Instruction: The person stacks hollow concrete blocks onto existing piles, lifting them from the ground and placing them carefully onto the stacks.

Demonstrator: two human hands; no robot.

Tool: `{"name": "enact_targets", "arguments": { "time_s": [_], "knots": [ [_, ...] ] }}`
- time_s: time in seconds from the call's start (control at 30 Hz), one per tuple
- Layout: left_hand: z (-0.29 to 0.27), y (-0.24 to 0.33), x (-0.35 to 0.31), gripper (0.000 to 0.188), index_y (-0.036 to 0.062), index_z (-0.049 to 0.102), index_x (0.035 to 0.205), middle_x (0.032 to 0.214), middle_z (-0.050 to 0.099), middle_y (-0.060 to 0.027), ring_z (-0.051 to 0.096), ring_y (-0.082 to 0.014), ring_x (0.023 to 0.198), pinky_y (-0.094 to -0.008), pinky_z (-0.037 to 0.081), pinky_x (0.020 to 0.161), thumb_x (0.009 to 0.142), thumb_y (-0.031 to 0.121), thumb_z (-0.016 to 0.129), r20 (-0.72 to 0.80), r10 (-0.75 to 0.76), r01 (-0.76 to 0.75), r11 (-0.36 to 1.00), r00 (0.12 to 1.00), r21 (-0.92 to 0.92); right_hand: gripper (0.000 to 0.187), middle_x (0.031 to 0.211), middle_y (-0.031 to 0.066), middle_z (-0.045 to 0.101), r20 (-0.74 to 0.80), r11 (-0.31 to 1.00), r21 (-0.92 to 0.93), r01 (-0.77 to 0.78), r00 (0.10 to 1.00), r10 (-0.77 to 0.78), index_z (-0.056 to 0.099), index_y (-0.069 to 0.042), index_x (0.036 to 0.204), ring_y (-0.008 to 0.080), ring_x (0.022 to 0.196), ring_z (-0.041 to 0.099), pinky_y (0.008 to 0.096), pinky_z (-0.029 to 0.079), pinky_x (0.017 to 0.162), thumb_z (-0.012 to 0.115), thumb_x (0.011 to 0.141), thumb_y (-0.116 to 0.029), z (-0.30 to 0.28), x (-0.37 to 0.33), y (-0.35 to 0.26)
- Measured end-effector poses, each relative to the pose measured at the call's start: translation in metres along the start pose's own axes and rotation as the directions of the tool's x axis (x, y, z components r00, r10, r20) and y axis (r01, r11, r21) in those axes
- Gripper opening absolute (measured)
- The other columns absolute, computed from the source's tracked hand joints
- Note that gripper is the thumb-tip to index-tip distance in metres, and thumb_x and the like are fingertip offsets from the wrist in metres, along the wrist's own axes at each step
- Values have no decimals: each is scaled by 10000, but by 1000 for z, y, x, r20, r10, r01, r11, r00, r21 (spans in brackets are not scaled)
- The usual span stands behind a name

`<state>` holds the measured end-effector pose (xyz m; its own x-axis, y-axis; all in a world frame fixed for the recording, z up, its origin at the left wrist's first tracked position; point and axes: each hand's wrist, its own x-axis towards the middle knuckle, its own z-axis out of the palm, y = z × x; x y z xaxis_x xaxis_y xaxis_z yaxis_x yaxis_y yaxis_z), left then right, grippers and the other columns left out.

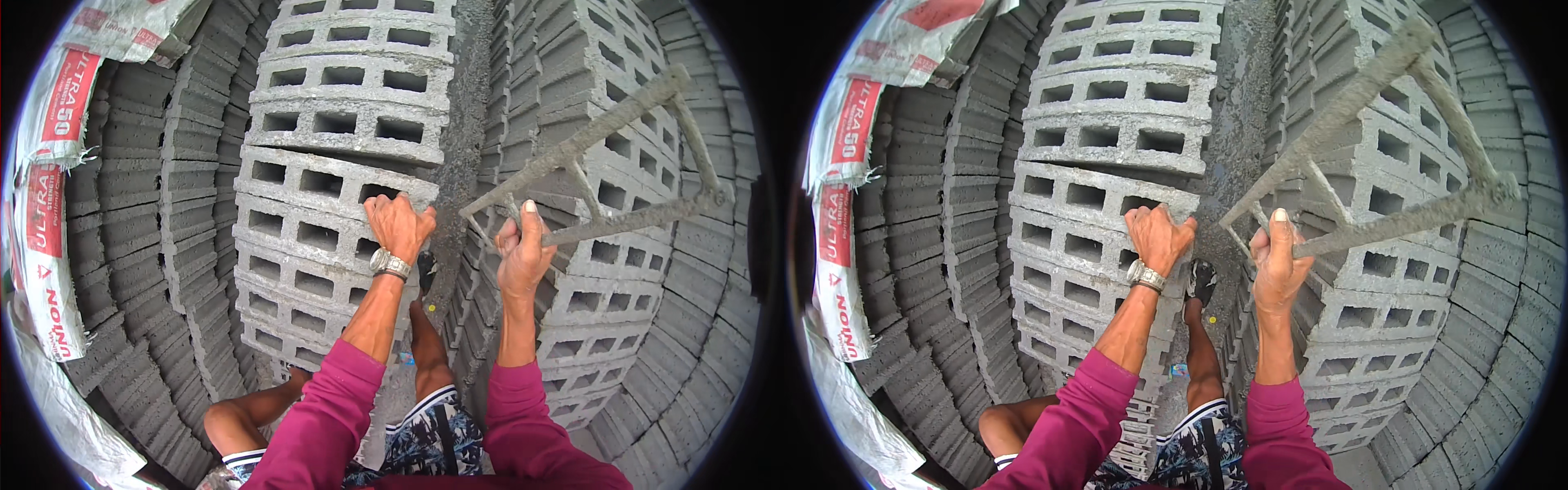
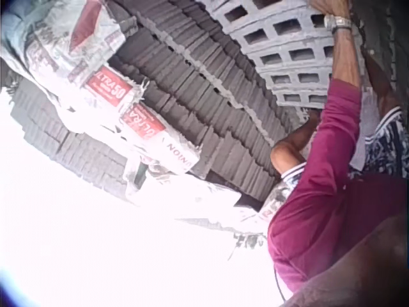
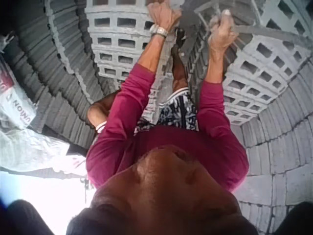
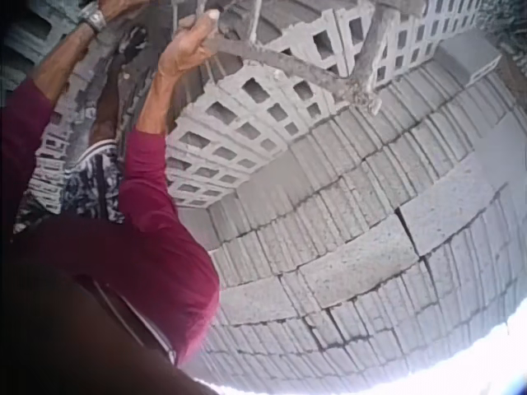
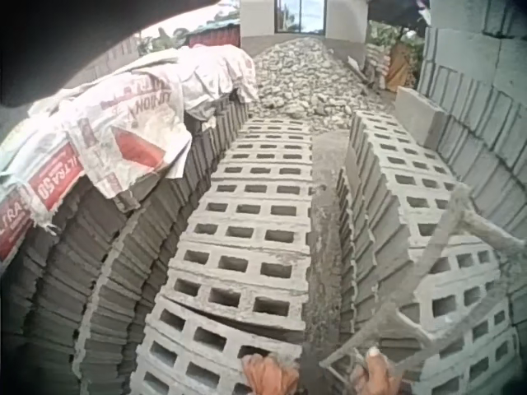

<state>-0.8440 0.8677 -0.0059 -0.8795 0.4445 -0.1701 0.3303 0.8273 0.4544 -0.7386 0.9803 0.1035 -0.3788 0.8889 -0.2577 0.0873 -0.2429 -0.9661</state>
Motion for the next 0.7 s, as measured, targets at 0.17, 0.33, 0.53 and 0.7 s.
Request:
{"name": "enact_targets", "arguments": {
  "time_s": [0.17, 0.33, 0.53, 0.7],
  "knots": [
    [0, 0, 16, 433, -49, 696, 698, 718, 666, -240, 624, -377, 804, -418, 374, 925, 651, 379, 749, 108, -73, 59, 990, 991, 128, 498, 582, 16, 518, -159, 973, -118, -200, 971, 180, 550, -28, 630, 133, 539, 473, 315, 370, 549, 581, 982, -379, -17, 5, 50],
    [-32, -4, 18, 495, -7, 461, 567, 552, 501, -81, 421, -193, 534, -375, 349, 520, 714, 341, 781, 152, -97, 106, 993, 984, -47, 511, 587, 26, 521, -164, 990, -16, -141, 977, 137, 562, -20, 646, 128, 561, 474, 321, 358, 542, 588, 981, -406, -19, 39, 80],
    [-64, 1, 18, 557, 96, 328, 574, 586, 342, 54, 269, -91, 561, -327, 205, 485, 757, 304, 811, 248, -130, 173, 971, 960, -163, 497, 573, -2, 484, -252, 993, 116, 12, 968, 18, 529, -49, 626, 102, 508, 425, 303, 322, 490, 556, 995, -381, -6, 77, 53],
    [-60, -4, 18, 596, 74, 307, 572, 587, 308, 46, 272, -111, 575, -350, 206, 489, 743, 325, 820, 263, -130, 170, 976, 956, -136, 505, 567, 86, 533, -217, 988, -31, -149, 966, 139, 564, -4, 646, 204, 548, 531, 380, 397, 569, 546, 978, -384, 27, 80, 171]
  ]
}}
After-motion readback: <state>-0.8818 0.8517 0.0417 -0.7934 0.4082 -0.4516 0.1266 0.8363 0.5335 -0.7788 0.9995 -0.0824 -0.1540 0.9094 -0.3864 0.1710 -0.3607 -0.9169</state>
